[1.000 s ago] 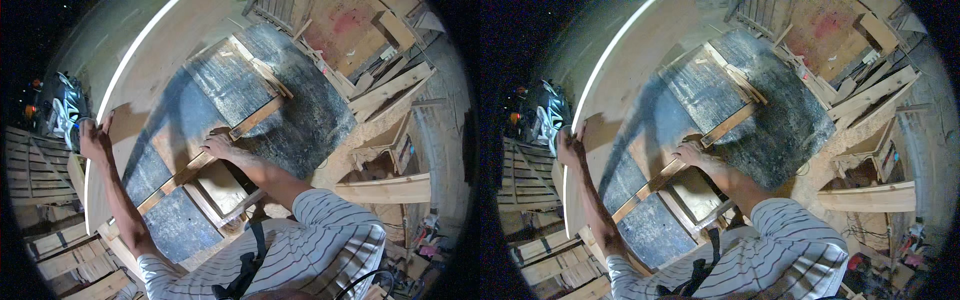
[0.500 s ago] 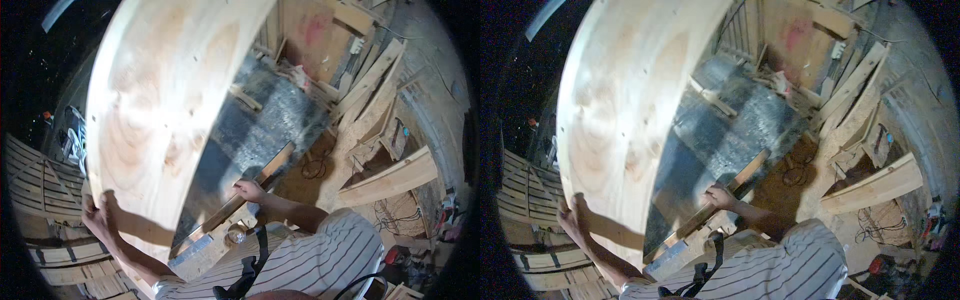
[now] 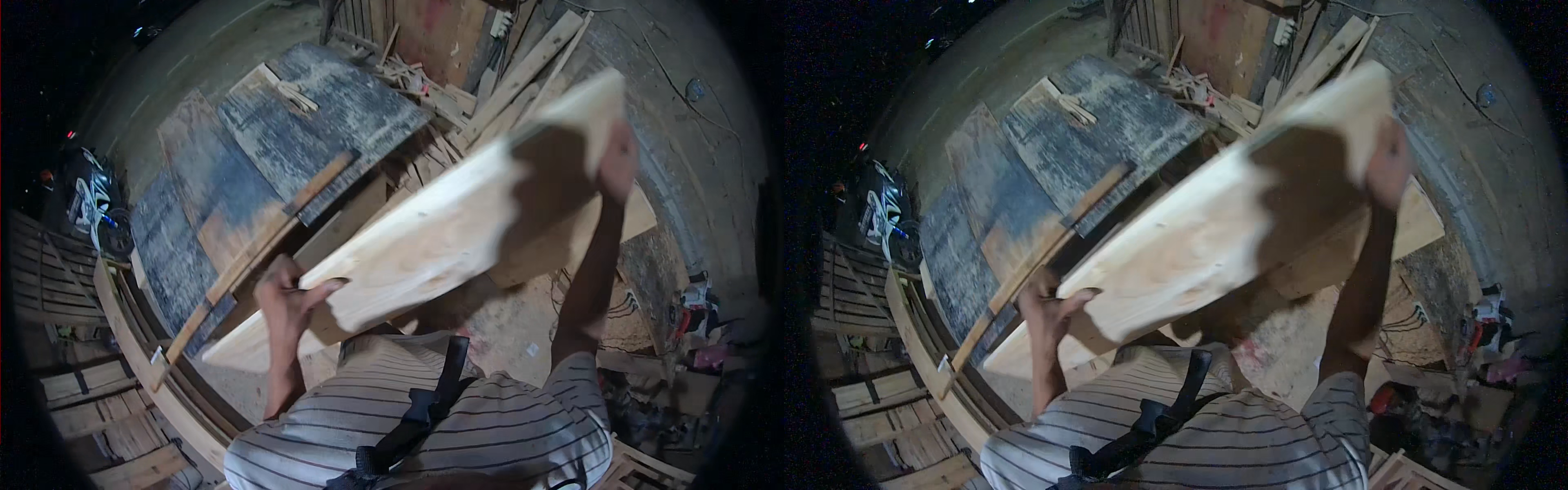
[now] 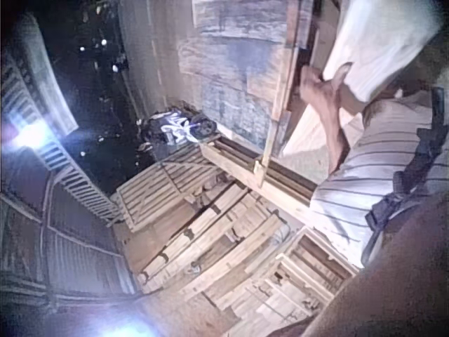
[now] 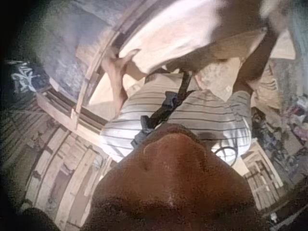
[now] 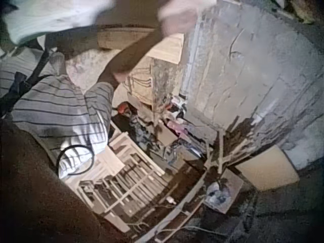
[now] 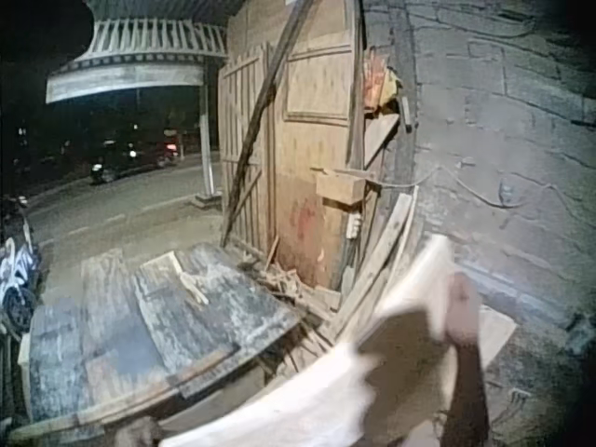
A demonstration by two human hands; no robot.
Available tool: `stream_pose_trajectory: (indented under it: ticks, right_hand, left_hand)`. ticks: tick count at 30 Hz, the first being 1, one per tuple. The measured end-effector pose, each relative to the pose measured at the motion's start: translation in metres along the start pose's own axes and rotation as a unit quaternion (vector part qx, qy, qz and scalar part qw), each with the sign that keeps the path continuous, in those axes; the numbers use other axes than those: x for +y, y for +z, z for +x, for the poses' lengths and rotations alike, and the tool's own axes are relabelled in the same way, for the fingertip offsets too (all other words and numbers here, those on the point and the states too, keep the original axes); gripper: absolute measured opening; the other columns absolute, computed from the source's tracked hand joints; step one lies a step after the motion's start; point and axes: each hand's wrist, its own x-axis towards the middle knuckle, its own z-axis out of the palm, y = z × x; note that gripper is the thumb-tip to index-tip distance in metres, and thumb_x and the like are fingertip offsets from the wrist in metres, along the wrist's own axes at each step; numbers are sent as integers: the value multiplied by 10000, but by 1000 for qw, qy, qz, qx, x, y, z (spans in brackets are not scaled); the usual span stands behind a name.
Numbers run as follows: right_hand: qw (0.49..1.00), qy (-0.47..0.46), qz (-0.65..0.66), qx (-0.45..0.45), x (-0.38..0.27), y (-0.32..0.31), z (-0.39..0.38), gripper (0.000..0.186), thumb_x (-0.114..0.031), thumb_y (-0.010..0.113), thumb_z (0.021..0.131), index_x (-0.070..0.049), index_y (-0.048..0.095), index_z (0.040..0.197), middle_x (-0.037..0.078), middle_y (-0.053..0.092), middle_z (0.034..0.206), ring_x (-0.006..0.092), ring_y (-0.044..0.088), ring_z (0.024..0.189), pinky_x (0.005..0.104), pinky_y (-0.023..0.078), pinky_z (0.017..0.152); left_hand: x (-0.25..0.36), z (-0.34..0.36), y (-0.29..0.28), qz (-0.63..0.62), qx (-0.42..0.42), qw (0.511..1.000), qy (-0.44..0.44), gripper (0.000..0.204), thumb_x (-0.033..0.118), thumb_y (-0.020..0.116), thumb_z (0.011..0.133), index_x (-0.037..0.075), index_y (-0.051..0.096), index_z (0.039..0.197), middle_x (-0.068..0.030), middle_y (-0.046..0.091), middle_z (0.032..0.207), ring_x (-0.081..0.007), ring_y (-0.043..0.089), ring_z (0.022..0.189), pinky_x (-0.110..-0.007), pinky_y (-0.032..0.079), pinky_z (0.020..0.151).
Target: Handling and organizing wooden boards on a workbench in a workshop.
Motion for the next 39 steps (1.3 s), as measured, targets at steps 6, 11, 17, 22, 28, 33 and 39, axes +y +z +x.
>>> stream_pose_trajectory:
  ticks: [6,11,17,22,28,33,39]
  right_hand:
    - [988,63,72,121,66,-241,-18,473,-404,558,1033,33,710,1132,154,726,1074,223,661,969,366,521,883]
    - [886,-86,-402,216,-1,-377,-43,690,-578,608,969,92,709,1099,189,743,966,217,684,840,375,566,779]
    - [920,-85,-345,169,-40,-317,-92,461,-446,743,890,7,743,978,97,732,829,181,618,644,309,511,609]
    - [902,-68,-424,50,10,-215,-95,449,-438,876,759,-22,756,881,37,732,761,159,628,637,317,508,606]
    - [870,9,-492,-23,168,-155,-40,543,-590,837,724,-62,749,818,138,704,744,302,663,660,385,492,587]
    - [841,-17,-534,-84,295,-131,-10,655,-579,792,792,-58,681,1173,206,678,1074,383,639,1030,463,505,820]
    - [855,-10,-501,-136,367,-95,-8,927,-683,630,870,-28,415,1490,262,423,1509,460,416,1373,620,332,1110]
  left_hand:
    - [26,-45,118,-58,-182,981,44,727,512,963,552,35,424,659,-72,398,612,-210,369,583,-361,362,527]
    - [12,-54,259,-246,-329,903,124,628,430,930,597,20,468,710,-93,430,725,-240,444,685,-376,380,612]
    - [1,-88,399,-267,-404,873,62,361,313,850,779,36,652,898,-95,584,855,-239,568,785,-365,453,697]
    - [-83,-91,469,-106,-344,923,135,319,286,800,797,29,705,961,-171,676,923,-377,634,951,-466,492,870]
    - [-353,-71,421,222,-520,810,156,178,241,644,873,107,760,891,-195,717,817,-367,702,804,-501,536,711]
    - [-466,-71,287,344,-565,746,78,476,431,516,988,51,734,801,-212,703,791,-385,702,795,-520,544,680]
    - [-440,-95,294,458,-535,703,101,315,360,588,958,83,731,1004,-212,731,925,-415,689,885,-518,524,776]
